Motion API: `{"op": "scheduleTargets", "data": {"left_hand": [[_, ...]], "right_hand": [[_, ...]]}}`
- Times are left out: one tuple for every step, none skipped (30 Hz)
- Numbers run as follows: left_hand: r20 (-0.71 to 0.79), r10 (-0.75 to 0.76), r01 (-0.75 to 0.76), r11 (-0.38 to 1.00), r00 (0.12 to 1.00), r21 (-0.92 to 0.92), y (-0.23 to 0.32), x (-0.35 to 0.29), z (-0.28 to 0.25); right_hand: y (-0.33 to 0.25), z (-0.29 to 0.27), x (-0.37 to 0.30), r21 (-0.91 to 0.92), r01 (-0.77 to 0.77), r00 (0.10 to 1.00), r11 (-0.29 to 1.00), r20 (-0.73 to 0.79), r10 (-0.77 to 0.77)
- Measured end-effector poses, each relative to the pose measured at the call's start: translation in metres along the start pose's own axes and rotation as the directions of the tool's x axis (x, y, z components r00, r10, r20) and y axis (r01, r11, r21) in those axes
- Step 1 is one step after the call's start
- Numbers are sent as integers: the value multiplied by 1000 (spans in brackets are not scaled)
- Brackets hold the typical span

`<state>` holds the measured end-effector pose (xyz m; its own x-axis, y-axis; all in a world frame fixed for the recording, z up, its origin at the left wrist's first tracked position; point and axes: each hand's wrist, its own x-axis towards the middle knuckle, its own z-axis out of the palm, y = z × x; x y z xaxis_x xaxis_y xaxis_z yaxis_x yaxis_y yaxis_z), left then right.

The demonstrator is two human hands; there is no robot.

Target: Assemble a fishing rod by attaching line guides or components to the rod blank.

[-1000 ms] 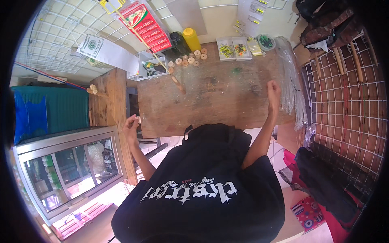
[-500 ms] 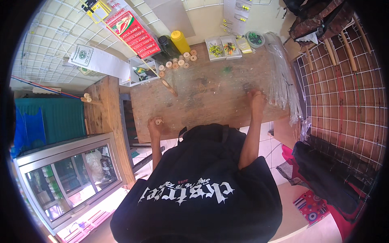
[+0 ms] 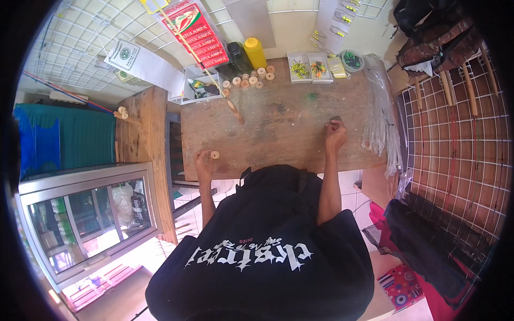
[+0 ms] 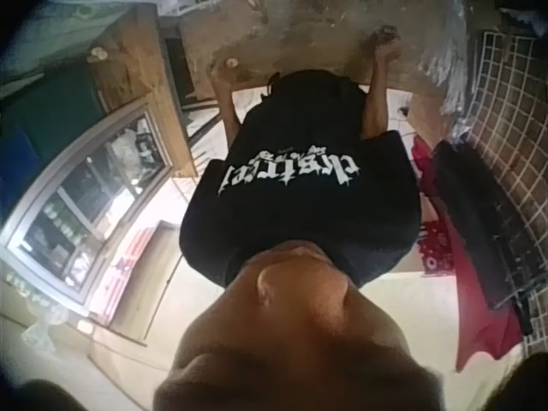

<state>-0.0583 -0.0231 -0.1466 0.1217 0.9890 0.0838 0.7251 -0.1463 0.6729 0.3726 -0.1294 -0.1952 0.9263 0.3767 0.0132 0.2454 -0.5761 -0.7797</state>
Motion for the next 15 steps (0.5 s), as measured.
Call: {"op": "scheduleTargets", "data": {"left_hand": [[-41, 1, 0, 1000, 999, 25, 2, -2, -3], [-47, 0, 1, 1000, 999, 22, 7, -3, -5], [-93, -12, 13, 1000, 996, 15, 12, -4, -7], [-138, -24, 25, 1000, 990, 7, 17, -4, -9], [-148, -29, 30, 1000, 989, 8, 17, -4, -12], [-231, -6, 16, 999, 973, 41, 18, -4, -14], [-311, 19, 5, 997, 950, 75, 18, -2, -15], [-317, 16, 8, 997, 948, 76, 22, 0, -17], [-320, -9, 23, 999, 947, 42, 31, 2, -20], [-320, -33, 37, 999, 947, 8, 41, 5, -23], [-328, -36, 41, 999, 944, 9, 46, 8, -23], [-288, -36, 15, 997, 957, -75, 52, 15, -22], [-248, -32, -9, 987, 968, -160, 58, 22, -21], [-257, -31, -12, 986, 966, -164, 68, 29, -20], [-205, -14, -27, 980, 979, -196, 82, 38, -18]], "right_hand": [[-4, 0, -2, 19, -12, 1000, 1000, 17, 12], [-3, 0, -2, 20, -6, 1000, 1000, 18, 5], [-1, 0, -1, 200, 31, 995, 979, 86, -49], [0, 0, 0, 375, 53, 983, 926, 143, -114], [-9, 0, 0, 379, 57, 981, 924, 150, -123], [-18, 1, 0, 418, 30, 973, 908, 196, -123], [-26, 1, -1, 454, 1, 963, 891, 240, -124], [-37, 2, -1, 457, 4, 961, 890, 244, -130], [-50, -1, -2, 542, 1, 952, 840, 258, -167], [-64, -5, -3, 621, -5, 941, 783, 267, -206], [-75, -4, -4, 624, -3, 939, 781, 271, -213], [-87, -3, -6, 630, -24, 925, 776, 309, -222], [-100, -2, -8, 635, -44, 909, 771, 345, -233], [-107, -1, -9, 639, -36, 908, 768, 343, -243], [-112, 2, -10, 624, -20, 892, 781, 363, -268]]}}
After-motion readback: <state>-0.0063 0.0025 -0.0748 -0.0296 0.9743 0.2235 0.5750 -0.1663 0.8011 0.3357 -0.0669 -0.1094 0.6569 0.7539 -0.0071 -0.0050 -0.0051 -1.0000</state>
